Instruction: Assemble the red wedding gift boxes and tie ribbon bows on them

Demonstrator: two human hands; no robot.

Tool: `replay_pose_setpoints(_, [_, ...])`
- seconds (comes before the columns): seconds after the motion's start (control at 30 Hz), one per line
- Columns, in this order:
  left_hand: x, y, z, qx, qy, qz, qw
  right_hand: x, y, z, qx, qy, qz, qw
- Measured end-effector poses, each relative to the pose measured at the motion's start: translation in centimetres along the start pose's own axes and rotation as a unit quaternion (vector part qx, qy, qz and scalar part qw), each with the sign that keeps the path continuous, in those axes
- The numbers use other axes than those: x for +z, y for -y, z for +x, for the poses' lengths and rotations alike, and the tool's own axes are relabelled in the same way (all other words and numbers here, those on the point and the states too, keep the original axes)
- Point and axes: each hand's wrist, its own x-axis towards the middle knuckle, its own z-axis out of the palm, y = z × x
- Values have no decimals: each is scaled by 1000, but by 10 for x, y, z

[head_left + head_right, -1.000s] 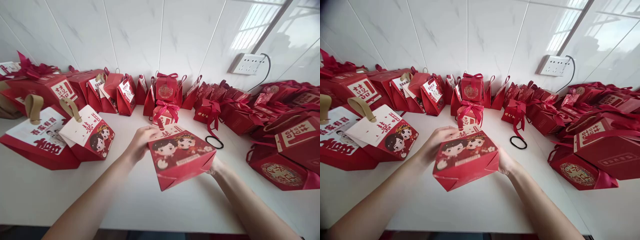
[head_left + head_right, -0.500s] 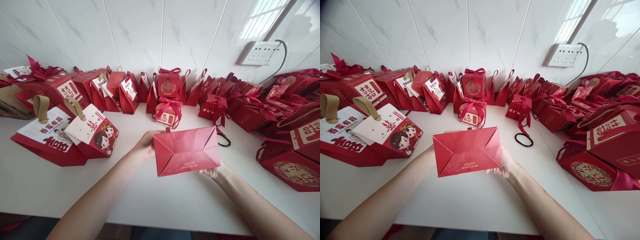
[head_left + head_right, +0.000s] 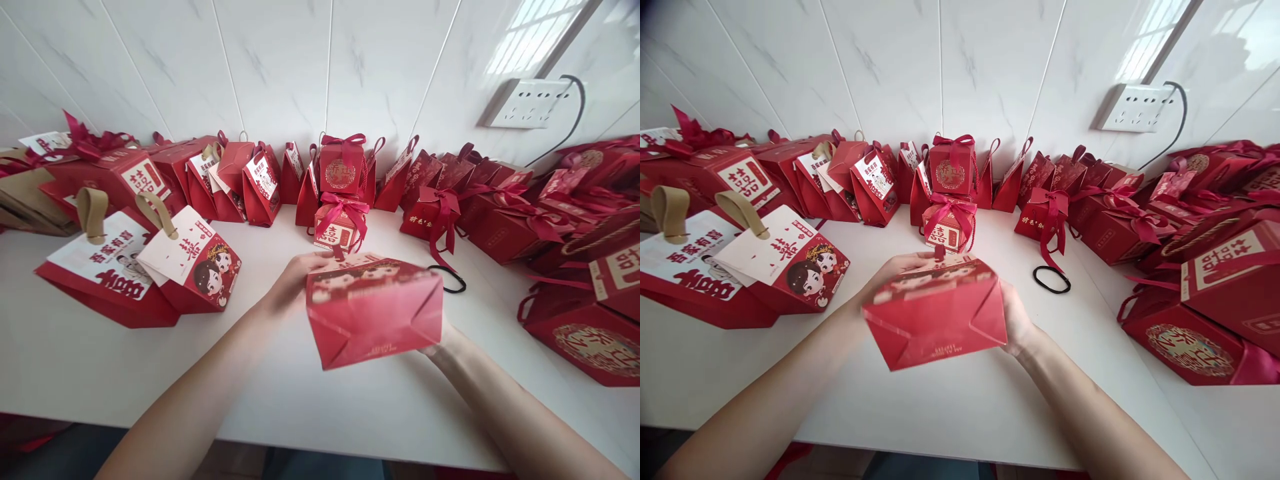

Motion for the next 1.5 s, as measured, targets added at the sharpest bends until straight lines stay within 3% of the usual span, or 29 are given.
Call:
replay_pose_setpoints(0.07, [1,-6,-4,45,-29,7,999,2,2,1,-20,26,8,999])
replay_pose_setpoints(0.2, [0,-8,-10,245,-118,83,959,2,6,-1,-73,64,-73,993])
replay_pose_setpoints(0.27, [0,-5,-10,282,-128,105,945,1,9,-2,-85,54,-131,986])
replay_pose_setpoints(0.37, [-1,-2,-9,269,-81,66,957,1,13,0,-69,-28,-109,991])
replay_pose_setpoints(0.5, [2,1,-12,238,42,36,970,1,20,7,-92,-163,53,981])
replay_pose_setpoints(0.6, [8,9,-17,247,60,107,961,2,18,11,-132,-121,131,975])
replay_pose_setpoints(0.7, [12,18,-19,268,31,161,949,5,10,12,-66,-68,154,984])
replay_pose_setpoints(0.87, [15,19,-20,313,-24,172,934,10,0,10,32,-39,162,985])
replay_pose_setpoints(0.97, [20,16,-25,338,-43,132,931,12,-4,8,36,-2,152,988])
replay_pose_setpoints(1.1, [24,12,-32,320,-59,91,941,14,-11,6,49,59,134,988])
replay_pose_setpoints(1.37, [15,-1,-30,350,-107,147,919,19,-19,6,29,105,110,988])
replay_pose_setpoints(1.5, [14,1,-30,281,-49,112,952,14,-20,7,5,110,98,989])
